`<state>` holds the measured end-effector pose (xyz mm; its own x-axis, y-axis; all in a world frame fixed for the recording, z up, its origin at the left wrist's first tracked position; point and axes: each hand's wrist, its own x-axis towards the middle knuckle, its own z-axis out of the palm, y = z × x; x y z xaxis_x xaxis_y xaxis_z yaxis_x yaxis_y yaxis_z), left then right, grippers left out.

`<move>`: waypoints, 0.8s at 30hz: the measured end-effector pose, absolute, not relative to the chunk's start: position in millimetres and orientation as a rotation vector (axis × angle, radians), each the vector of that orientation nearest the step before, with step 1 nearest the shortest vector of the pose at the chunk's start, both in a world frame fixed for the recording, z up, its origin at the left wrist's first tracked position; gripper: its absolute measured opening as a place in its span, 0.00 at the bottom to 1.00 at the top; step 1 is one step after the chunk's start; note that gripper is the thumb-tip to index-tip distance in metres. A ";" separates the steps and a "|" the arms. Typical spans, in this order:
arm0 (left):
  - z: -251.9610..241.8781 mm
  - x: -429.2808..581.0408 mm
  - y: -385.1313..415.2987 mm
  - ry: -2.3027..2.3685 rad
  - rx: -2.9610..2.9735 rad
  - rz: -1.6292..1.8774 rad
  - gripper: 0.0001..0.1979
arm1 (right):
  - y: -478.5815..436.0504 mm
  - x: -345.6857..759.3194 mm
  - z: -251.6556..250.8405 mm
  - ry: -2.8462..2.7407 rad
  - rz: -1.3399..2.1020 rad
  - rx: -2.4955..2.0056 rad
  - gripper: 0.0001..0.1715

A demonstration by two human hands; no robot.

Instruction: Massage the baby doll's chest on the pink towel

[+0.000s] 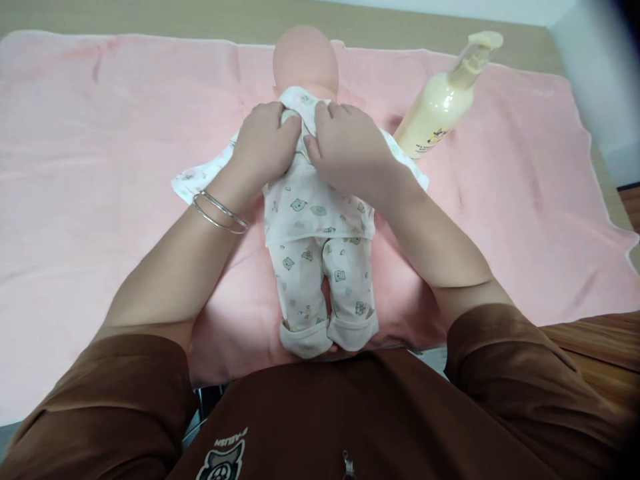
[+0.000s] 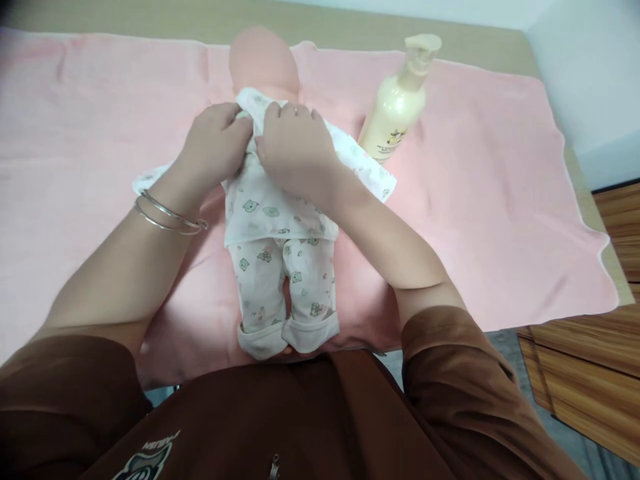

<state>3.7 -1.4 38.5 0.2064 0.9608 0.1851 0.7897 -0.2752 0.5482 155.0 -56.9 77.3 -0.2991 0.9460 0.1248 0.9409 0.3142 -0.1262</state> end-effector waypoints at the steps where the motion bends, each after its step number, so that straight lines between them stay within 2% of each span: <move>1: 36.7 2.7 1.9 1.658 2.126 0.700 0.10 | -60.8 151.8 77.2 -2.409 0.021 -1.710 0.30; 6: 33.2 4.6 -3.9 1.708 2.210 0.682 0.15 | -45.9 159.7 68.4 -2.414 0.102 -1.645 0.24; 12: 46.2 14.9 -36.0 1.543 2.407 0.675 0.21 | -17.4 182.5 57.7 -2.323 0.212 -1.700 0.32; 17: 46.1 12.8 -23.9 1.555 2.292 0.747 0.09 | -32.1 172.7 65.3 -2.324 0.161 -1.723 0.33; 20: 38.5 7.0 -7.3 1.617 2.200 0.774 0.11 | -46.8 160.3 69.9 -2.382 0.099 -1.678 0.28; 24: 29.6 5.3 -0.1 1.690 2.183 0.752 0.11 | -52.9 152.8 68.1 -2.351 0.047 -1.644 0.26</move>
<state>5.3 -0.1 29.6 0.1805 0.9563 0.2300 0.8108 -0.2770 0.5156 152.8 -52.9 68.1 -0.3188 0.9260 0.2022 0.9172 0.3552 -0.1803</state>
